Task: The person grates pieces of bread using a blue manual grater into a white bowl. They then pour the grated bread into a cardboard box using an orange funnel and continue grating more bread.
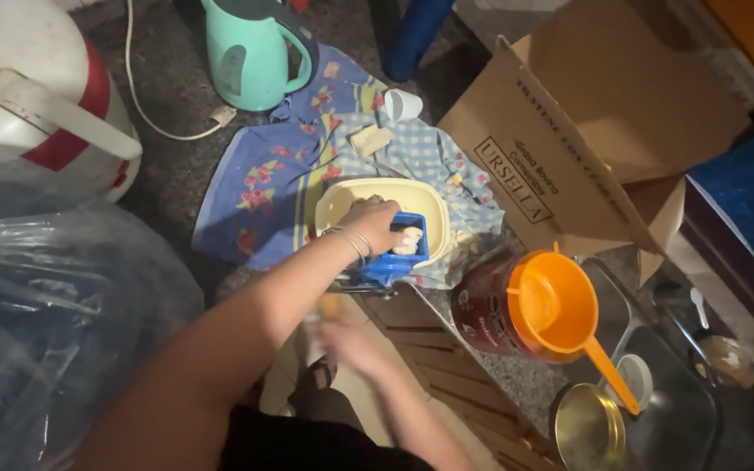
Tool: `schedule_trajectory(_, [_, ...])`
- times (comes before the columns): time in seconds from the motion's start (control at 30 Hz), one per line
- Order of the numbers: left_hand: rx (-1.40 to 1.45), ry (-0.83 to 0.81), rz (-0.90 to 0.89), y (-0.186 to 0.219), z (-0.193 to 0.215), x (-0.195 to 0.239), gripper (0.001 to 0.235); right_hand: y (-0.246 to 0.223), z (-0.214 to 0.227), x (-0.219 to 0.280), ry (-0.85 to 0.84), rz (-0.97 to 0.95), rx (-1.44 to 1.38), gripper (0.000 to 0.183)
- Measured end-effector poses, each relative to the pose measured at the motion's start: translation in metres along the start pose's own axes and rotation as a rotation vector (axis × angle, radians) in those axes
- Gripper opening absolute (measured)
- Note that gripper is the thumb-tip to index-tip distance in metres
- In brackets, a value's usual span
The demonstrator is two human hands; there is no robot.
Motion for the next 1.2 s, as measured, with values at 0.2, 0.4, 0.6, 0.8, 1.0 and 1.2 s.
schedule_trajectory(0.2, [-0.038,-0.029,0.028,0.010,0.008,0.009,0.064,-0.023,0.185,0.129,0.308,0.058,-0.020,0.038])
schedule_trajectory(0.4, [-0.010,-0.030,0.043,0.013,0.007,0.008,0.059,0.110,0.118,-0.009,0.175,-0.198,1.409,0.043])
schedule_trajectory(0.6, [-0.019,-0.024,0.029,0.019,0.008,0.012,0.059,-0.078,0.014,0.067,0.036,0.001,0.237,0.045])
schedule_trajectory(0.8, [-0.035,-0.002,0.000,0.015,0.002,0.001,0.053,0.005,0.215,0.120,0.527,-0.060,0.260,0.059])
schedule_trajectory(1.0, [-0.056,0.030,0.013,0.011,-0.001,-0.014,0.056,0.207,0.068,-0.057,0.442,-0.382,0.182,0.050])
schedule_trajectory(1.2, [-0.099,-0.013,0.016,0.014,-0.001,-0.020,0.064,-0.086,0.079,0.106,0.123,-0.156,0.252,0.046])
Point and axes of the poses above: each hand's wrist, its own x-axis away from the middle knuckle, its own z-axis out of the back of the hand, y = z × x, the point moved 10 cm from there along -x, towards the middle knuckle, and after that the axes turned 14 degrees about x, right-handed, at the moved point
